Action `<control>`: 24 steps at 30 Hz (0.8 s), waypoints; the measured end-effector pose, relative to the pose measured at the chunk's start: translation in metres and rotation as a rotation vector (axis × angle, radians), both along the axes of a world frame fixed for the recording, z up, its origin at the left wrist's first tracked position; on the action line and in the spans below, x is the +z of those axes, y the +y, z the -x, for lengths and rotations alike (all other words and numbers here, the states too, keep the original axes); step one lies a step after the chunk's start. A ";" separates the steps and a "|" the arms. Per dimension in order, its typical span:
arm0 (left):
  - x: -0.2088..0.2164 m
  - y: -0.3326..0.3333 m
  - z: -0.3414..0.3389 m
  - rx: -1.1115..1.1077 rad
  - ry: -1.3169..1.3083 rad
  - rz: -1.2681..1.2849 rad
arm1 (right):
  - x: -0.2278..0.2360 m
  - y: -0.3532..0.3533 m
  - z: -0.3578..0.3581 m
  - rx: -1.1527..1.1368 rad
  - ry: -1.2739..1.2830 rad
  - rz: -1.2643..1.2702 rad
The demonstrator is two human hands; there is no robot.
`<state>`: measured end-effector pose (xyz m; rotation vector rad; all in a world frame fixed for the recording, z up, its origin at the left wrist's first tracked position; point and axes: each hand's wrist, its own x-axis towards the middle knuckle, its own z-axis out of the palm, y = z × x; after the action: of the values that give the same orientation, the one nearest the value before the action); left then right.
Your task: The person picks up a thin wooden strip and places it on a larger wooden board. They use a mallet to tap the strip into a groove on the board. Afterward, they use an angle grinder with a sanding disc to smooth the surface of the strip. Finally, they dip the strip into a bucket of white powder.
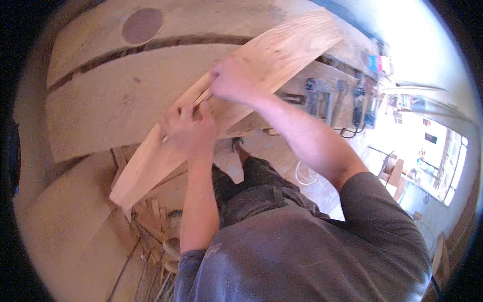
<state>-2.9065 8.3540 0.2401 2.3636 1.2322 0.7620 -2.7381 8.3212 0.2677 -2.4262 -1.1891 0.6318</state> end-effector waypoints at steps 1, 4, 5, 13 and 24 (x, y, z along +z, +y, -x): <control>0.001 0.000 0.002 -0.011 -0.011 0.000 | -0.004 0.000 0.000 0.022 -0.040 -0.019; -0.003 -0.003 -0.003 -0.065 -0.076 0.018 | 0.002 0.005 0.002 -0.057 0.110 0.046; -0.001 -0.008 -0.008 -0.093 -0.104 0.033 | 0.001 0.006 0.003 -0.061 0.096 0.040; -0.010 -0.008 -0.020 -0.036 -0.301 0.183 | 0.003 0.007 0.005 0.012 -0.120 0.028; -0.021 -0.009 -0.025 -0.025 -0.263 0.146 | -0.008 -0.011 -0.008 0.052 0.193 -0.085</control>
<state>-2.8817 8.3446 0.2196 2.0813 1.1052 0.9085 -2.7302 8.3098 0.2599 -2.2146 -1.1773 0.7951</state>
